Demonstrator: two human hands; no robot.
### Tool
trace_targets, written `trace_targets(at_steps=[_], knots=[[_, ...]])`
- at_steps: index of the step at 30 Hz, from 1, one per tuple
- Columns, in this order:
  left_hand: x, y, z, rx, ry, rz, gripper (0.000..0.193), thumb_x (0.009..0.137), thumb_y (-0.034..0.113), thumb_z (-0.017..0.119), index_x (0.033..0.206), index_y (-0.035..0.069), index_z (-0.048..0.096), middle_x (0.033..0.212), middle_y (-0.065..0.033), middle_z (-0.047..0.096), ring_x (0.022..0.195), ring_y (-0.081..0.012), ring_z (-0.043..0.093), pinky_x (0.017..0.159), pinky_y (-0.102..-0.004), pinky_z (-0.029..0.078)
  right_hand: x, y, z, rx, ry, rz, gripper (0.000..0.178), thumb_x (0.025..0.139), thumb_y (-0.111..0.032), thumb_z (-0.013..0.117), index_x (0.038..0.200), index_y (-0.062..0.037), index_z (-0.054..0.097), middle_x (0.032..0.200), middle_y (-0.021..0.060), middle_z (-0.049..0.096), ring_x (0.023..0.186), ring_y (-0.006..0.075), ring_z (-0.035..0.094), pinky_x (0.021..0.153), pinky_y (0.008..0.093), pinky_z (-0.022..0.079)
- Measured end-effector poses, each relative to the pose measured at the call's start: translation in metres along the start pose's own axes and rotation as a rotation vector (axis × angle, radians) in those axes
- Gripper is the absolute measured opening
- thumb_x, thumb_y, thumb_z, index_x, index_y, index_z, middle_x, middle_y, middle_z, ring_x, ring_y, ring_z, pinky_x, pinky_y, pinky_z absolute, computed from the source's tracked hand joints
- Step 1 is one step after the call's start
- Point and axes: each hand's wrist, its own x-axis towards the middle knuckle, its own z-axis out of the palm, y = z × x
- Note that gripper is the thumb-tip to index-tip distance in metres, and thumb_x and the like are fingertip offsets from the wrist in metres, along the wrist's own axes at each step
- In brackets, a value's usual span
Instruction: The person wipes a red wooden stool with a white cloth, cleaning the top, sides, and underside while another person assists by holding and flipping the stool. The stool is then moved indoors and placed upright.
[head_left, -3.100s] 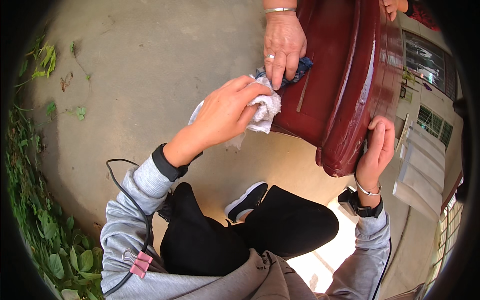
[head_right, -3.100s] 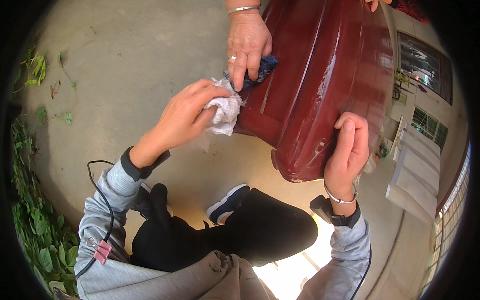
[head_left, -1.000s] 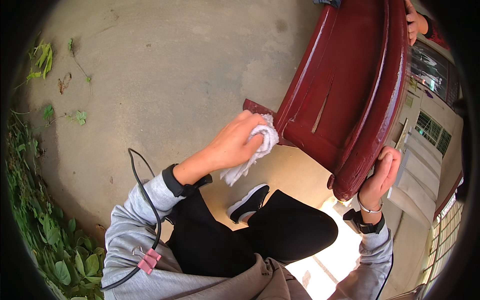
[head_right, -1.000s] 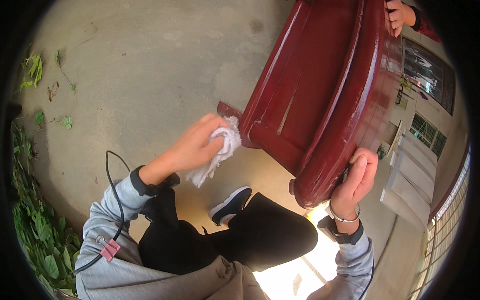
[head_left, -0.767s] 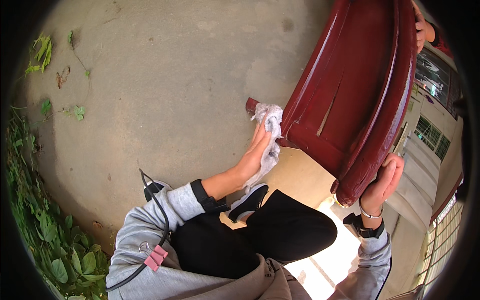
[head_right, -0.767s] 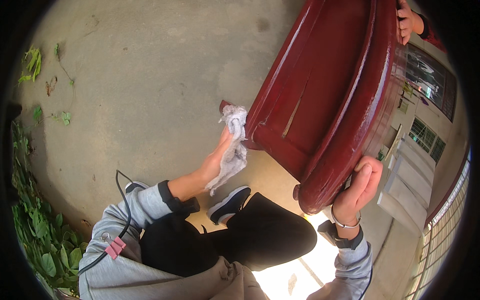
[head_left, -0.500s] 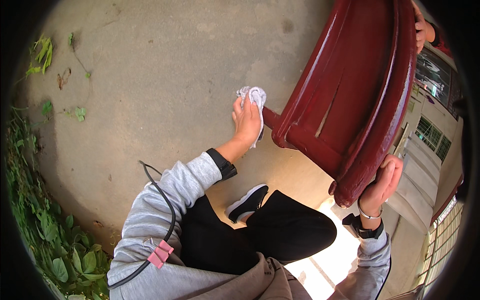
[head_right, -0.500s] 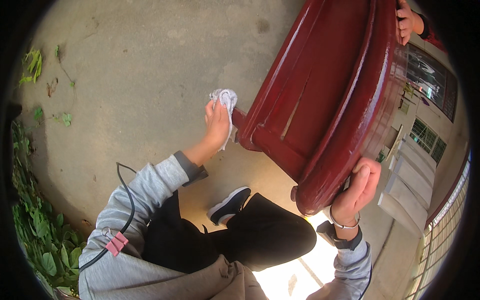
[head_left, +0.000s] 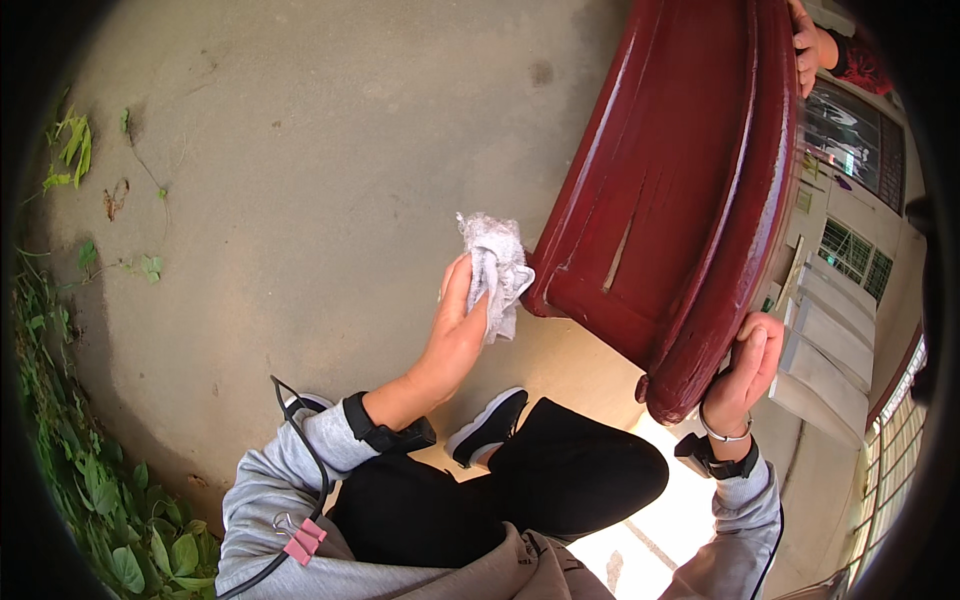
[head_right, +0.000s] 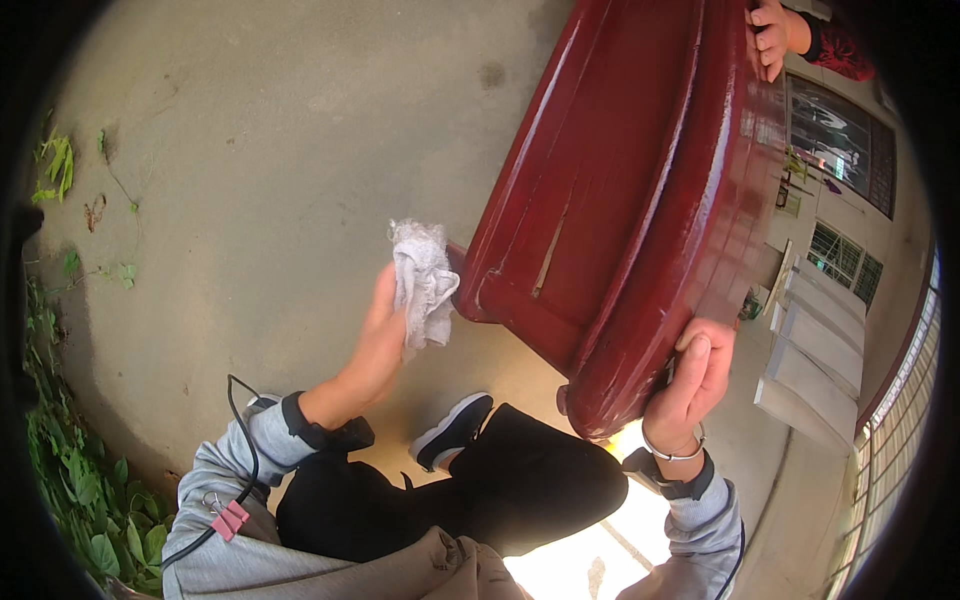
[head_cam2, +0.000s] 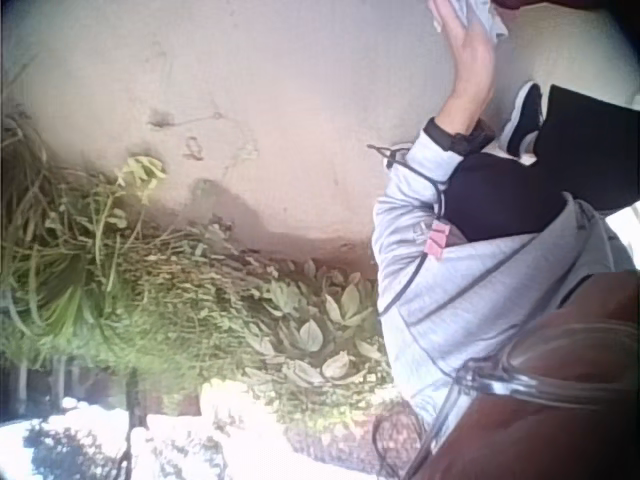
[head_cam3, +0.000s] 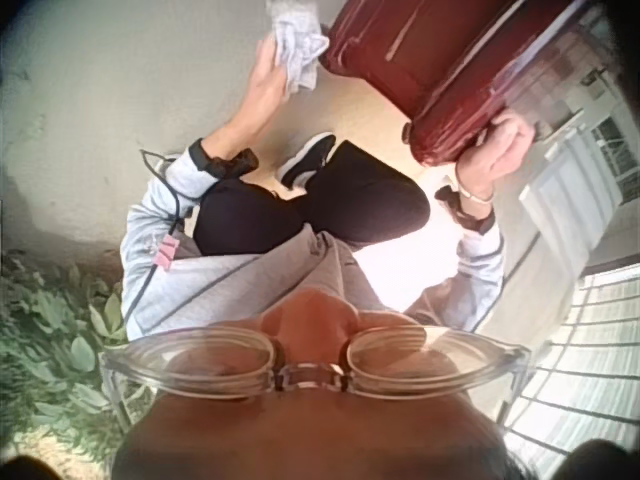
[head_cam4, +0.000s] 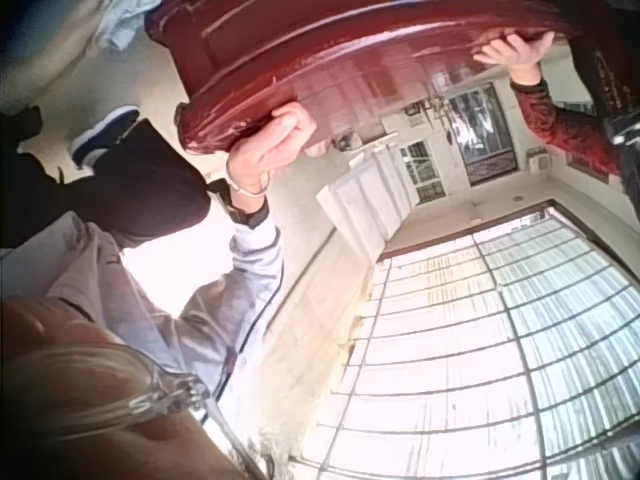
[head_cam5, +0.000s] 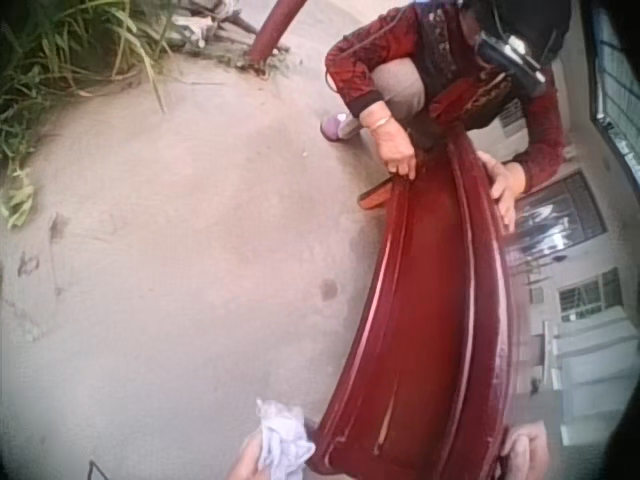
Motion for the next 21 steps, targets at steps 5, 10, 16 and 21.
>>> trace_targets(at_steps=[5, 10, 16, 21], knots=[[0.068, 0.021, 0.029, 0.861, -0.072, 0.579, 0.044, 0.09, 0.004, 0.051, 0.133, 0.003, 0.041, 0.132, -0.0226, 0.038, 0.121, -0.0419, 0.037, 0.104, -0.0468, 0.03, 0.0, -0.007, 0.005, -0.014, -0.044, -0.04, 0.02, 0.101, -0.017, 0.038, 0.089, -0.0032, 0.047, 0.078, 0.0038, 0.045, 0.07, 0.0109, 0.039, 0.064, 0.0253, 0.033], [0.156, 0.038, 0.06, 1.078, -0.069, 0.835, 0.048, 0.087, -0.001, 0.055, 0.133, 0.004, 0.043, 0.129, -0.0265, 0.038, 0.118, -0.0445, 0.04, 0.102, -0.0475, 0.034, 0.003, -0.006, 0.006, -0.029, -0.059, -0.106, 0.017, 0.097, -0.014, 0.041, 0.086, -0.0033, 0.047, 0.071, 0.0063, 0.044, 0.062, 0.0178, 0.04, 0.061, 0.0313, 0.034], [0.285, 0.095, 0.123, 1.045, 0.055, 0.754, 0.048, 0.09, 0.007, 0.056, 0.135, 0.004, 0.04, 0.128, -0.029, 0.041, 0.114, -0.0484, 0.047, 0.096, -0.0486, 0.042, 0.005, -0.004, 0.005, -0.087, -0.067, -0.144, 0.015, 0.095, -0.012, 0.044, 0.083, -0.0038, 0.047, 0.065, 0.0083, 0.044, 0.057, 0.0226, 0.04, 0.058, 0.035, 0.033], [0.278, 0.136, 0.125, 1.374, -0.108, 0.378, 0.053, 0.09, 0.019, 0.058, 0.137, 0.002, 0.038, 0.13, -0.0277, 0.044, 0.111, -0.0455, 0.053, 0.092, -0.0479, 0.046, 0.006, -0.006, 0.006, -0.115, -0.056, -0.133, 0.015, 0.094, -0.012, 0.044, 0.082, -0.0041, 0.047, 0.064, 0.0084, 0.043, 0.056, 0.0231, 0.04, 0.057, 0.0357, 0.033]])
